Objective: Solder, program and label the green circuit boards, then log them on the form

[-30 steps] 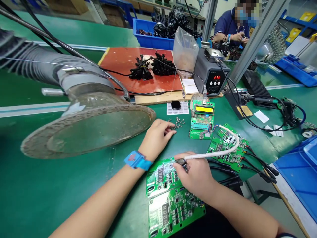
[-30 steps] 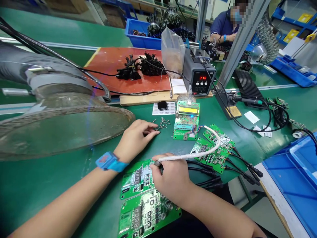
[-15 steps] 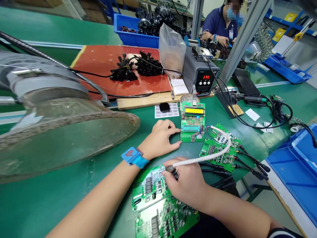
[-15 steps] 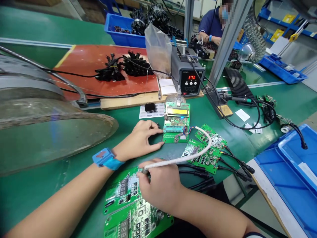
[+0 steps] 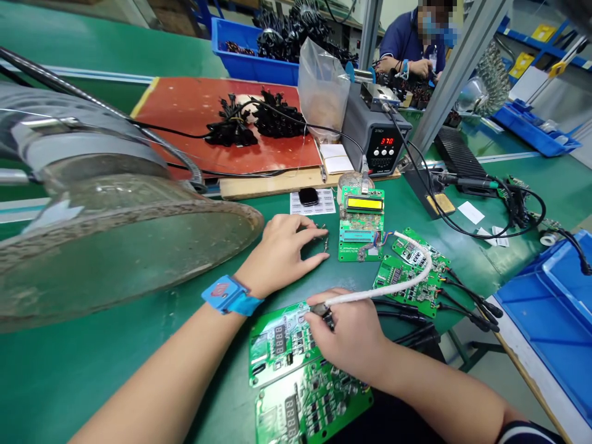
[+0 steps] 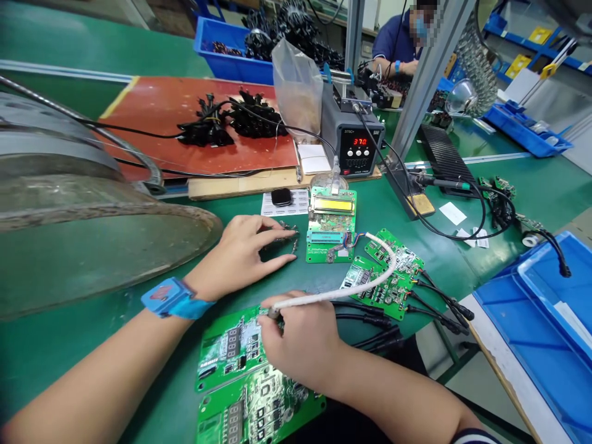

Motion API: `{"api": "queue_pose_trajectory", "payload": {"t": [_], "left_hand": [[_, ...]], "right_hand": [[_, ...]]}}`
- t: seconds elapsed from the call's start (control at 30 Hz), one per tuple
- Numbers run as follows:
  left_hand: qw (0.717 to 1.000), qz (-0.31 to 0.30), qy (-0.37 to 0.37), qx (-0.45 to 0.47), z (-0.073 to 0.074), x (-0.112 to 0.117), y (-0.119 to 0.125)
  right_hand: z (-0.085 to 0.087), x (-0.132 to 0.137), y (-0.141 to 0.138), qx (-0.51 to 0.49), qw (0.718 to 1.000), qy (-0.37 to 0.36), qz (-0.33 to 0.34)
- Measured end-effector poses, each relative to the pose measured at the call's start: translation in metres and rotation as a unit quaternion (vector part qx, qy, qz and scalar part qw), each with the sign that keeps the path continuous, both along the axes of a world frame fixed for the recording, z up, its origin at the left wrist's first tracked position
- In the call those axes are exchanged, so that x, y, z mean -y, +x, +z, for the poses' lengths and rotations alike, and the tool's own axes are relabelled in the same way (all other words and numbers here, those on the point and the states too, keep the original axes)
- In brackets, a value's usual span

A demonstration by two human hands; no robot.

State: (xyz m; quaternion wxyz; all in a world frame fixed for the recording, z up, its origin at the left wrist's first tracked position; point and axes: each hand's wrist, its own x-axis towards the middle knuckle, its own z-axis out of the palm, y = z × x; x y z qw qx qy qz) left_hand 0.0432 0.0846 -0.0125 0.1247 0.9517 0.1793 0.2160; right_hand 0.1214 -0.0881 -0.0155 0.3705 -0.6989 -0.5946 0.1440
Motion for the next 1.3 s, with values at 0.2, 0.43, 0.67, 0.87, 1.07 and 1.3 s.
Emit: {"api": "queue_pose_trajectory", "payload": {"t": [0.2,0.43,0.67,0.87,1.07,1.3], "left_hand": [[0.999,0.027,0.008,0.038,0.014,0.029,-0.04],[0.986,0.116,-0.123,0.015,0.004,0.049,-0.093],[0.973,0.072,-0.209,-0.067,0.0,0.043,-0.1],[0.976,0.034,-0.197,-0.081,0.002,0.047,-0.098],[0.975,0.014,-0.21,-0.065,0.006,0.05,-0.101],[0.975,0.008,-0.214,-0.063,0.006,0.05,-0.102]], "right_hand": [[-0.001,-0.001,0.0,0.0,1.0,-0.01,-0.014],[0.0,-0.001,-0.001,-0.023,0.999,-0.016,-0.026],[0.003,0.002,0.002,-0.018,0.999,-0.027,-0.022],[0.007,0.005,0.003,-0.018,0.998,-0.044,-0.031],[0.007,0.008,0.004,-0.001,0.998,-0.053,-0.031],[0.008,0.008,0.004,-0.007,0.998,-0.052,-0.039]]}}
